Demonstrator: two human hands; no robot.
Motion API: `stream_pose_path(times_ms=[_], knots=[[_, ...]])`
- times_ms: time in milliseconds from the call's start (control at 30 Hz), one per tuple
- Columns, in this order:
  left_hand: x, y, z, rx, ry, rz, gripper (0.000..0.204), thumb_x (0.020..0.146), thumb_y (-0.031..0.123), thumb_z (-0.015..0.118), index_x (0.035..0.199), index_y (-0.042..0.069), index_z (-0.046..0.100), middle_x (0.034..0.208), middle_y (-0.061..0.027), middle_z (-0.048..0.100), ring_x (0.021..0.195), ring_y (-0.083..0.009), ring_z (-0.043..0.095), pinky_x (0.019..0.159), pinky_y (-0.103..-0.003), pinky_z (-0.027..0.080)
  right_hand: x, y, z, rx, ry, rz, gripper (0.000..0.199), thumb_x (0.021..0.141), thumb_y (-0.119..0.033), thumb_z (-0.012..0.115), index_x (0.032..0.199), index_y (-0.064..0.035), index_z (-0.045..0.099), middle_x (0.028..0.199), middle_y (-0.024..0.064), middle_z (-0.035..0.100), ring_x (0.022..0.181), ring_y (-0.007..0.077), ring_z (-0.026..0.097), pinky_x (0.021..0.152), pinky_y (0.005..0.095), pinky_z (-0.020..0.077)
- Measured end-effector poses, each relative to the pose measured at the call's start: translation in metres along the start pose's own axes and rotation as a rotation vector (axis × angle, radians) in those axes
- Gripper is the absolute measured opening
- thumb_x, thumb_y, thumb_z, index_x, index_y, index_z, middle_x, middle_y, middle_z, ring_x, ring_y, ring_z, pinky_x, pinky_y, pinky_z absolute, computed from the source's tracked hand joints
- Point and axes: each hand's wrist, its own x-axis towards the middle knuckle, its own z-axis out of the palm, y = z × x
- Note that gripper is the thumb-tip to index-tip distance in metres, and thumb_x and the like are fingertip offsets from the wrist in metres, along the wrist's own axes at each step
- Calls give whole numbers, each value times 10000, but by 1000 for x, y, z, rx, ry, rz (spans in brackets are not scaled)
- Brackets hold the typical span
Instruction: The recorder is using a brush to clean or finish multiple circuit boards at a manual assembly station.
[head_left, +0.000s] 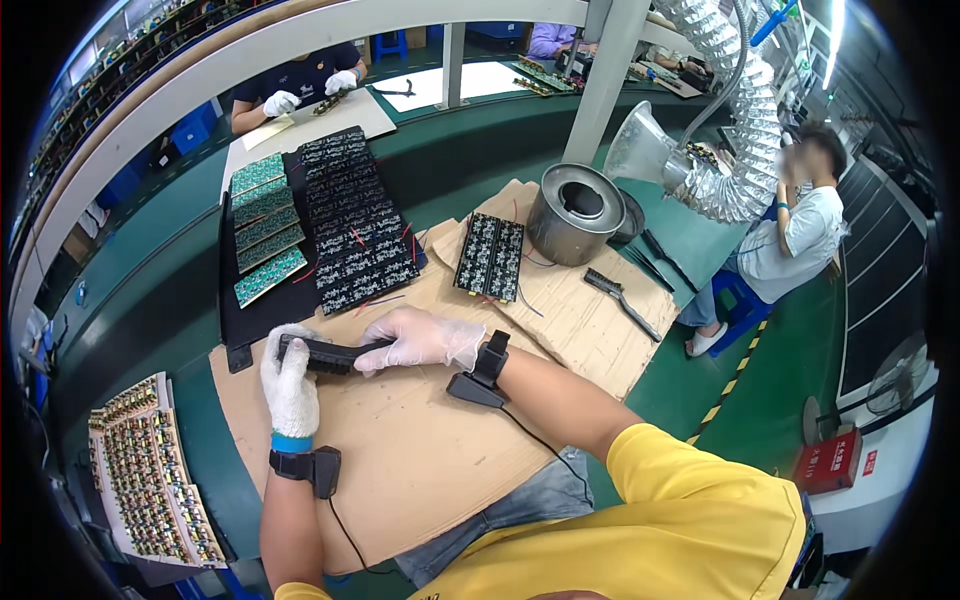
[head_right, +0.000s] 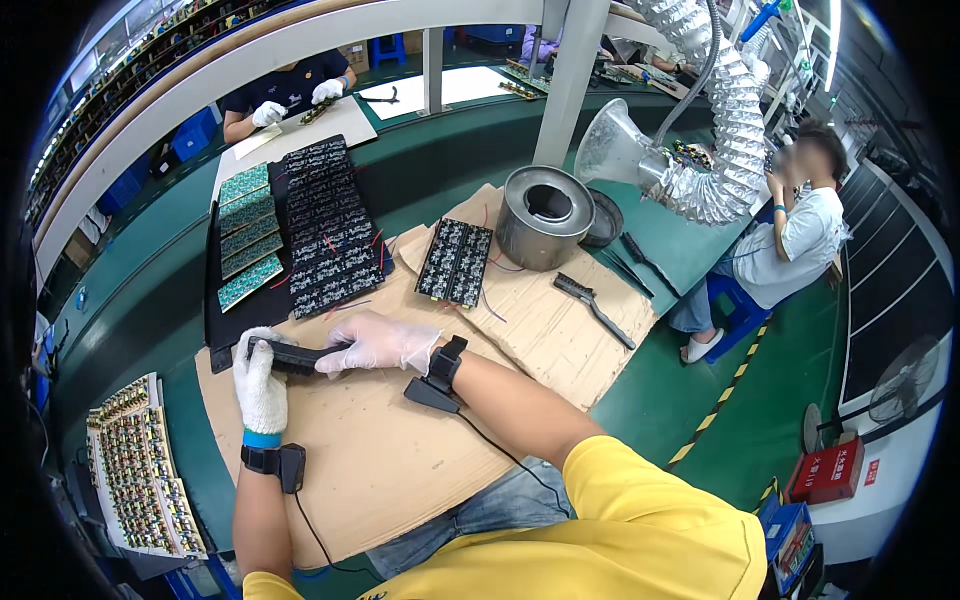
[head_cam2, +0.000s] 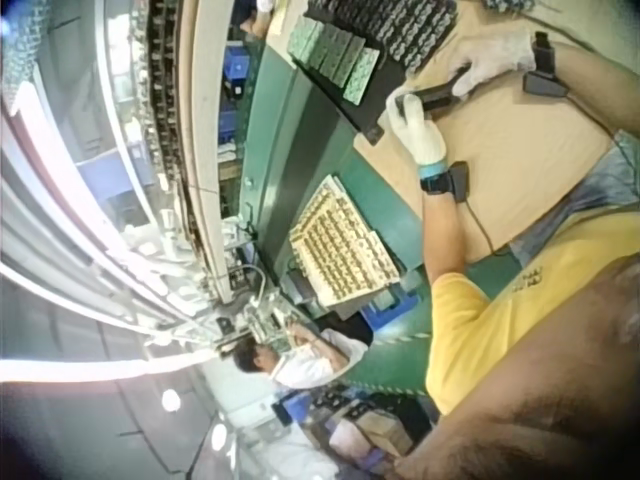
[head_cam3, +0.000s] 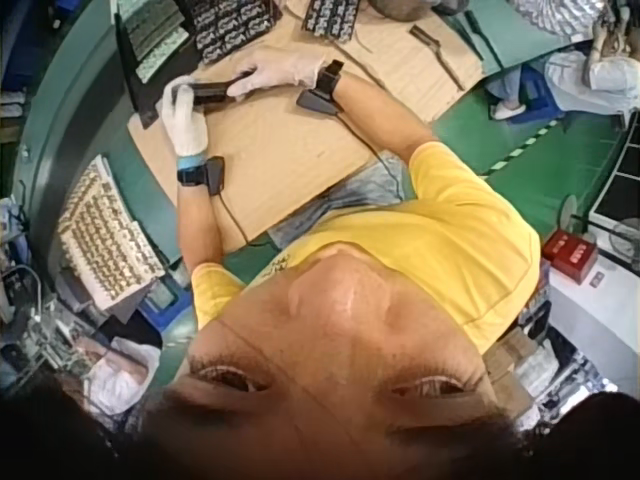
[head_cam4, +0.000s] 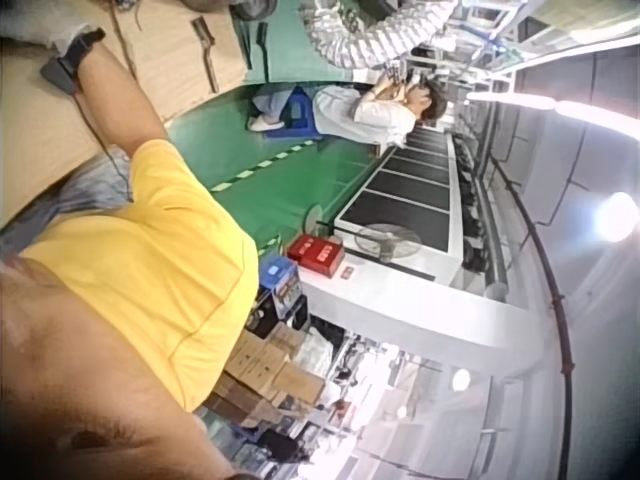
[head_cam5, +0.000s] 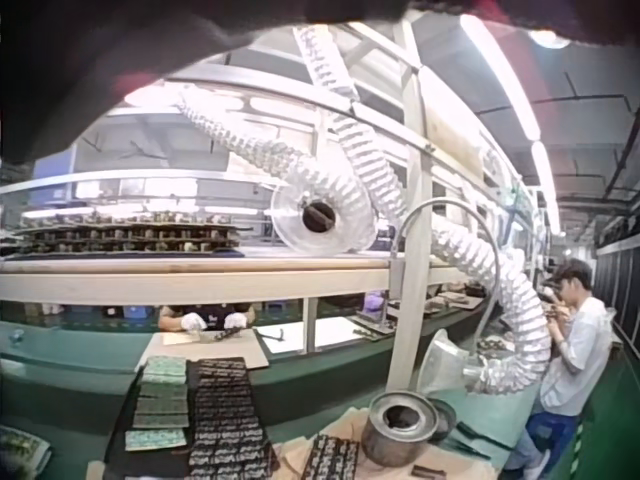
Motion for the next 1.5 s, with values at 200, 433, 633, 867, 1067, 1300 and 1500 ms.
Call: stream_pose_path(times_ms=[200,433,633,867,1067,1300,1500], knots=[[2,-6,-5,-29,-11,-5,136,1054,169,641,1138,64,619,1051,-57,648,1009,-189,651,948,-366,541,-1,1,1,-68,24,-3,414,927,-427,827,1096,-50,808,917,55,785,865,125,690,823,311,541],[1,-3,-3,-22,-34,4,117,1015,82,598,1126,50,616,1041,-65,645,1000,-197,651,954,-366,537,0,6,3,-83,50,-38,444,920,-447,827,1091,-38,800,895,76,768,843,149,684,802,326,540],[1,-4,-4,8,-35,21,131,990,53,577,1114,45,616,1038,-69,641,1003,-205,650,961,-371,537,2,6,4,-164,62,-74,466,906,-465,832,1082,-36,794,871,92,755,826,166,686,779,339,539],[2,-7,-6,9,-61,32,157,944,41,579,1099,45,605,1030,-63,621,1020,-216,649,1014,-410,535,0,6,2,-205,58,-107,481,893,-481,834,1075,-39,788,864,110,750,810,191,692,756,355,541],[4,-9,-12,-43,-102,26,229,892,34,576,1120,50,585,1057,-58,592,1042,-227,637,1041,-424,525,-2,3,2,-261,60,-92,473,888,-470,835,1076,-39,779,867,119,745,801,211,692,748,364,543],[1,-4,-8,-94,-123,16,290,857,11,546,1141,61,569,1086,-57,567,1056,-235,622,1043,-426,517,-1,6,3,-206,26,-99,462,887,-459,830,1069,-39,768,869,117,740,788,216,683,747,369,540],[1,-5,-3,-34,-72,-7,202,932,40,574,1131,71,575,1076,-45,571,1023,-217,628,1012,-404,523,0,9,3,-192,48,-110,439,892,-437,831,1049,-32,765,852,107,734,783,210,675,740,367,533]])
